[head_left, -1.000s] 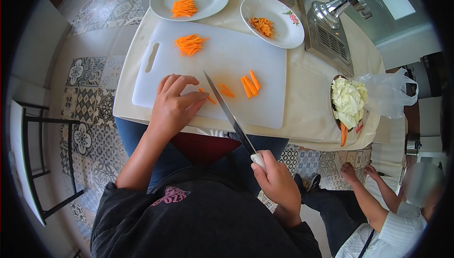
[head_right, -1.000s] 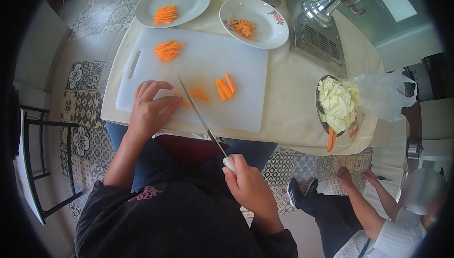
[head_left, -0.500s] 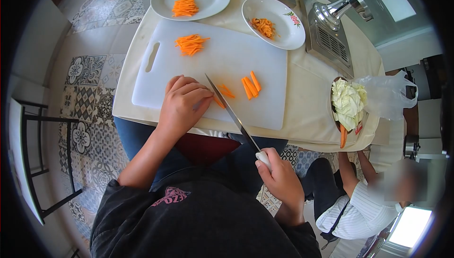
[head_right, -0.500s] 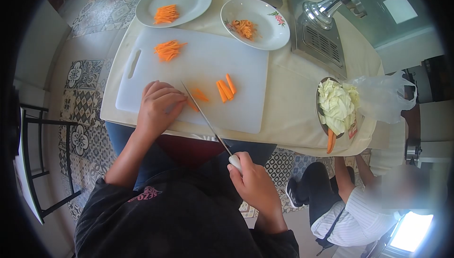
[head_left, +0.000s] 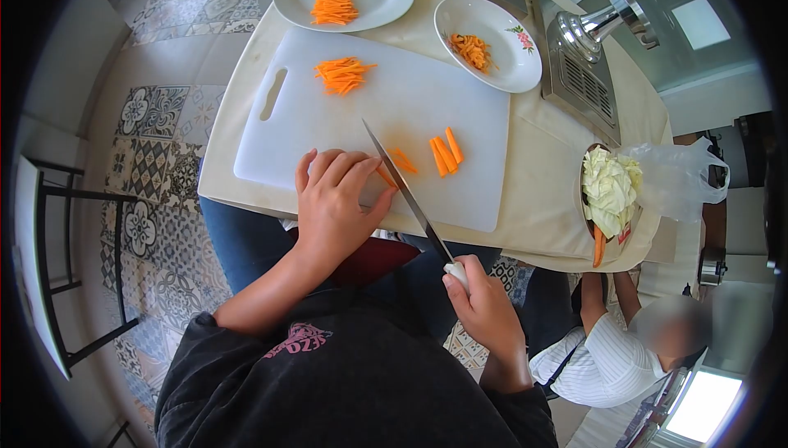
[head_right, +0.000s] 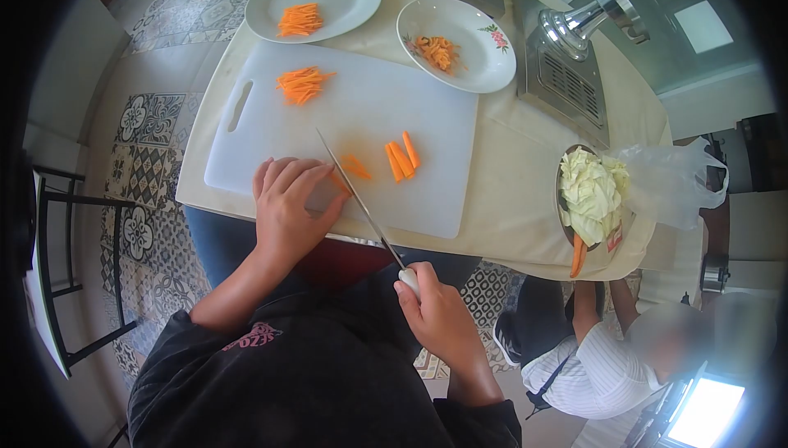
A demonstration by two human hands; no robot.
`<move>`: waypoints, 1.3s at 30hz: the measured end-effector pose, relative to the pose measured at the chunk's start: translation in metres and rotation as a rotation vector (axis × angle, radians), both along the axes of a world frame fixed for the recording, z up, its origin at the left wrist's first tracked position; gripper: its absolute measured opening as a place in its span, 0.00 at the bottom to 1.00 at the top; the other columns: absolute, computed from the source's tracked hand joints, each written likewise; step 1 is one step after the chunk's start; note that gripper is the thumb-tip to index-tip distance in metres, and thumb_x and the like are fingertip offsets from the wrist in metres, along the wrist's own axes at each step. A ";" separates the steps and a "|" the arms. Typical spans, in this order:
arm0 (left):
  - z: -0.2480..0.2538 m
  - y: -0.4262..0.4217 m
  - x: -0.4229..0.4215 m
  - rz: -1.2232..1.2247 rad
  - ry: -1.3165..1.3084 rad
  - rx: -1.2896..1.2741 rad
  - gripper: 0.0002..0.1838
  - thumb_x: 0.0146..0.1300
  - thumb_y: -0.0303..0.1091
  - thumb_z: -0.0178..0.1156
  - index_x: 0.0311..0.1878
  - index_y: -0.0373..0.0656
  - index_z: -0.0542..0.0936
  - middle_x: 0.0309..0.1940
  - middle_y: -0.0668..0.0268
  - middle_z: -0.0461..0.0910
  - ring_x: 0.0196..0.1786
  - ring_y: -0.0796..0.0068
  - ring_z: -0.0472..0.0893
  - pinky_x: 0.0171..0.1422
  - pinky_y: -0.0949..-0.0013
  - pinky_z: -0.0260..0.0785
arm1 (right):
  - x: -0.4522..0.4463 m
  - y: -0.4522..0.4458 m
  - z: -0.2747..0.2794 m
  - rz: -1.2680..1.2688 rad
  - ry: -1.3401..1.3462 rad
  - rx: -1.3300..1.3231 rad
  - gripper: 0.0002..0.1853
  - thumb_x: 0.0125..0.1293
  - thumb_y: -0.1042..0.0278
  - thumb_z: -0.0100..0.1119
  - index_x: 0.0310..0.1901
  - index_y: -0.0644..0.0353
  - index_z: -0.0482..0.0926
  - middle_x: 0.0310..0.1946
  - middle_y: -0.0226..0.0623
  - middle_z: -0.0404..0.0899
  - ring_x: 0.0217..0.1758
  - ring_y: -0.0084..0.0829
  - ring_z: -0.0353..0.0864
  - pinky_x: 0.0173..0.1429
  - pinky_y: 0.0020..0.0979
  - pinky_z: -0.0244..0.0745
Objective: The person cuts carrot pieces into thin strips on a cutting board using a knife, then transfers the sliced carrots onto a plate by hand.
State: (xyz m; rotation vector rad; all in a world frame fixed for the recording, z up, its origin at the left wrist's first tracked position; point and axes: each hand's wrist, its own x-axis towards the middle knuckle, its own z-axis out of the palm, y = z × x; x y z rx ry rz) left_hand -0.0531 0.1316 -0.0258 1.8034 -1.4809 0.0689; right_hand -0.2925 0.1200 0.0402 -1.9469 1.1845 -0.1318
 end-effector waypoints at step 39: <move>-0.013 0.012 0.015 -0.112 -0.103 -0.057 0.18 0.52 0.29 0.72 0.48 0.50 0.86 0.51 0.73 0.84 0.54 0.66 0.80 0.65 0.51 0.66 | -0.005 -0.011 0.007 0.091 0.109 -0.184 0.14 0.74 0.57 0.56 0.50 0.59 0.73 0.30 0.50 0.83 0.34 0.57 0.83 0.35 0.50 0.76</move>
